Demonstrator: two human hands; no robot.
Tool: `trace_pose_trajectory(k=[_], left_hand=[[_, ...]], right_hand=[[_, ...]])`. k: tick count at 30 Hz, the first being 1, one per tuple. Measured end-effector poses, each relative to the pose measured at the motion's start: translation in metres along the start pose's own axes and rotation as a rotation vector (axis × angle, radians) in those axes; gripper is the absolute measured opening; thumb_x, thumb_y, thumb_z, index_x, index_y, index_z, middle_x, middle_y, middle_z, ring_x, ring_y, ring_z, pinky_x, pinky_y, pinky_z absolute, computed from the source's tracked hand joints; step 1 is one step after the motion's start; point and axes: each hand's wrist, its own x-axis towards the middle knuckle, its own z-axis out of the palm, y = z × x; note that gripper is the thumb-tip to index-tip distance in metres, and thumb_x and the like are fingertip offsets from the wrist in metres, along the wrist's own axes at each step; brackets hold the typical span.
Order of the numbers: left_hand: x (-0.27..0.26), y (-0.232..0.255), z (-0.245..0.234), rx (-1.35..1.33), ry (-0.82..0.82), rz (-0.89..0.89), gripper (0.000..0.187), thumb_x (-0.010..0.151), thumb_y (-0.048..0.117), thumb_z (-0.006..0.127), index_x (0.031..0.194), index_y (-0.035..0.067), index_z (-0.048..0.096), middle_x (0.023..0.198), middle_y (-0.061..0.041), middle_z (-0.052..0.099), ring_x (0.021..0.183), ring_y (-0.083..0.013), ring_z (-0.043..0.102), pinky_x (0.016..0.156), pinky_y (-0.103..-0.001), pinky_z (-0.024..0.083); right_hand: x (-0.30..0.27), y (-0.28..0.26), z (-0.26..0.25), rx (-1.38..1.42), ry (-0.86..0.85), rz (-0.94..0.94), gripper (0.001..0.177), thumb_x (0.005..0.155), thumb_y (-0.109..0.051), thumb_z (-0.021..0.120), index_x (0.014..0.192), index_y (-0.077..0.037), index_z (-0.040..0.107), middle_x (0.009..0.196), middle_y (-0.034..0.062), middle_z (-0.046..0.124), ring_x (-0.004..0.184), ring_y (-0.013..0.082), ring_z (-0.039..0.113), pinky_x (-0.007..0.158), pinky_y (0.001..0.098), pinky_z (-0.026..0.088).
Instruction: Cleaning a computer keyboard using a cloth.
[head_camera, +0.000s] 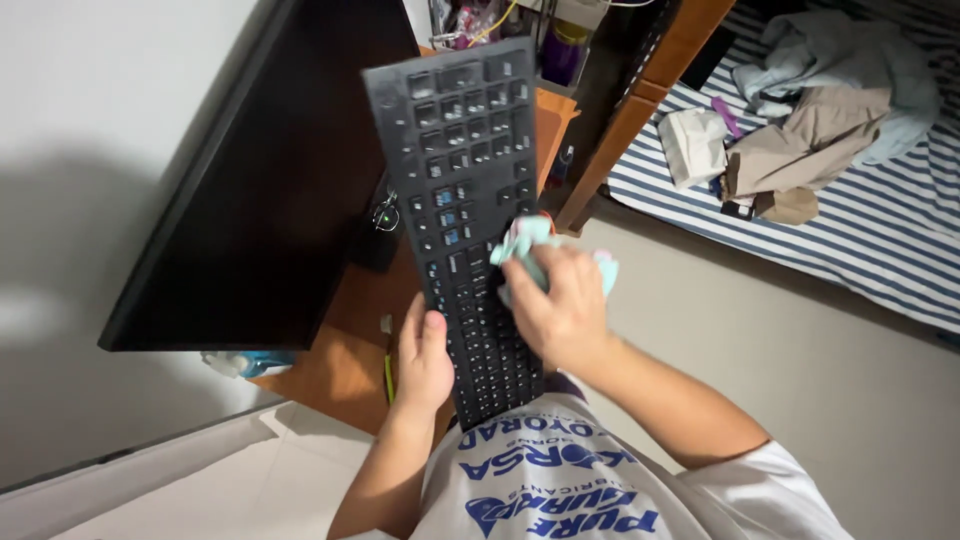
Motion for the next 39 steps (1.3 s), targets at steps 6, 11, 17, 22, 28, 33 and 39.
trace_pose_trajectory(k=[6,11,17,22,28,33,39], left_hand=[[0.011,0.025,0.01,-0.053,-0.061,0.045,0.063,0.108,0.05,0.05,0.141,-0.004,0.055,0.129,-0.007,0.066,0.117,-0.016,0.061,0.105,-0.031,0.047],[0.013,0.034,0.008,-0.073,-0.042,0.043,0.062,0.108,0.05,0.05,0.14,-0.003,0.054,0.129,-0.007,0.066,0.117,-0.0162,0.062,0.104,-0.031,0.047],[0.01,0.033,0.003,-0.04,-0.069,0.071,0.059,0.111,0.048,0.049,0.14,-0.003,0.055,0.126,-0.007,0.067,0.113,-0.0156,0.062,0.102,-0.031,0.048],[0.009,0.026,-0.004,-0.064,-0.065,0.054,0.061,0.108,0.048,0.049,0.141,-0.003,0.052,0.13,-0.007,0.065,0.119,-0.0154,0.06,0.106,-0.031,0.045],[0.011,0.026,-0.004,-0.07,-0.059,0.1,0.064,0.11,0.05,0.049,0.144,-0.004,0.053,0.133,-0.008,0.065,0.122,-0.0164,0.061,0.108,-0.031,0.046],[0.011,0.027,-0.006,-0.072,-0.042,0.067,0.066,0.109,0.052,0.049,0.144,-0.004,0.053,0.13,-0.008,0.066,0.117,-0.0156,0.062,0.105,-0.031,0.048],[0.009,0.036,-0.002,-0.135,-0.077,0.073,0.066,0.109,0.051,0.051,0.143,-0.005,0.053,0.131,-0.008,0.066,0.119,-0.0157,0.062,0.106,-0.031,0.047]], right_hand=[[0.015,0.008,0.003,0.044,0.008,0.022,0.047,0.073,-0.002,0.079,0.119,-0.005,0.07,0.116,0.0169,0.057,0.1,0.0366,0.058,0.084,0.0458,0.047],[-0.001,0.002,0.01,0.053,-0.006,0.013,0.048,0.073,-0.002,0.08,0.12,-0.005,0.07,0.117,0.0169,0.057,0.099,0.035,0.057,0.082,0.0447,0.046],[0.024,0.003,-0.001,0.033,-0.028,-0.018,0.051,0.073,-0.007,0.08,0.123,-0.007,0.07,0.121,0.0167,0.056,0.103,0.0361,0.057,0.085,0.0453,0.046],[0.024,0.004,-0.003,0.005,-0.085,-0.053,0.05,0.074,-0.009,0.079,0.123,-0.009,0.069,0.12,0.015,0.056,0.105,0.0363,0.058,0.085,0.0448,0.046],[0.015,-0.003,-0.002,0.014,-0.086,-0.009,0.051,0.075,-0.009,0.079,0.125,-0.01,0.069,0.119,0.0146,0.056,0.103,0.0355,0.057,0.083,0.0448,0.045],[0.011,0.001,-0.002,0.055,-0.126,0.023,0.052,0.073,-0.006,0.079,0.123,-0.012,0.069,0.114,0.0141,0.056,0.097,0.0333,0.056,0.08,0.0448,0.044],[0.01,-0.007,-0.006,0.038,-0.119,0.083,0.06,0.072,-0.003,0.078,0.13,-0.009,0.067,0.111,0.0151,0.055,0.095,0.0339,0.055,0.08,0.0459,0.044]])
